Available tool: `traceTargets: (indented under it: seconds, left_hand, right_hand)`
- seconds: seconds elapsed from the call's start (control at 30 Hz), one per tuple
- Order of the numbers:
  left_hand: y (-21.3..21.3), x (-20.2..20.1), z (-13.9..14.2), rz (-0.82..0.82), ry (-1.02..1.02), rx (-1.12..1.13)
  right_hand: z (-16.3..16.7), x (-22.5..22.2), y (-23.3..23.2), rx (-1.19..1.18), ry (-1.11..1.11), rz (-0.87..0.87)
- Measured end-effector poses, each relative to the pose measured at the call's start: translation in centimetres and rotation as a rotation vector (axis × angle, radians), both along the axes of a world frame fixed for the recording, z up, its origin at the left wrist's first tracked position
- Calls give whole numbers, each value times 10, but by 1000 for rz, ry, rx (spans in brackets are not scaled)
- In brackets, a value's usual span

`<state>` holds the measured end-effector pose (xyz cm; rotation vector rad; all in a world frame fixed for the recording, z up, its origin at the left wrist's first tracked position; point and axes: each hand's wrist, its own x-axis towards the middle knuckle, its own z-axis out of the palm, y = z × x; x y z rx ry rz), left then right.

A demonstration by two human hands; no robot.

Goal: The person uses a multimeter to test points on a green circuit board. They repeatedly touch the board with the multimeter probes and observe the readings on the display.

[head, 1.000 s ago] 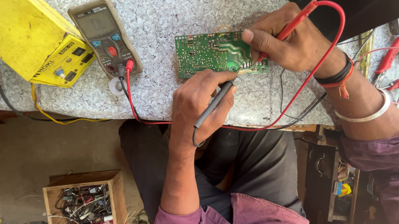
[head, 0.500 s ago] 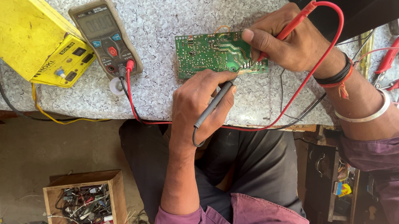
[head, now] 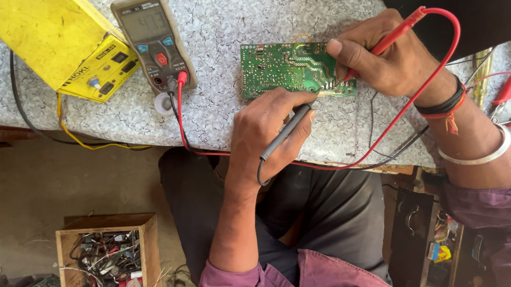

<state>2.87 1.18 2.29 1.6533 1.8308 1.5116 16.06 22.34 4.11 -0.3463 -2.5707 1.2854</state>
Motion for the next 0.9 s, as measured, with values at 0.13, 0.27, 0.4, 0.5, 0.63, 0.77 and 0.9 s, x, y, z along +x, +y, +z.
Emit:
traceTargets:
  seconds: [0.13, 0.27, 0.4, 0.5, 0.63, 0.77, 0.9]
  left_hand:
    - [0, 0, -1, 1, 6, -3]
    - [0, 0, -1, -3, -7, -27]
    - [0, 0, 0, -3, -9, -11]
    - [0, 0, 0, 0, -7, -3]
    - [0, 0, 0, 1, -6, -15]
    - [0, 1, 0, 1, -10, -18]
    - [0, 0, 0, 2, -2, -10]
  right_hand:
    - [-1, 0, 0, -12, -8, -2]
    - [-1, -1, 1, -2, 8, 8]
    - [-2, -1, 1, -1, 15, 14]
    - [-2, -1, 1, 4, 21, 18]
    - [-2, 0, 1, 5, 20, 17]
    - [-2, 0, 1, 8, 22, 19]
    - [-2, 0, 1, 10, 23, 16]
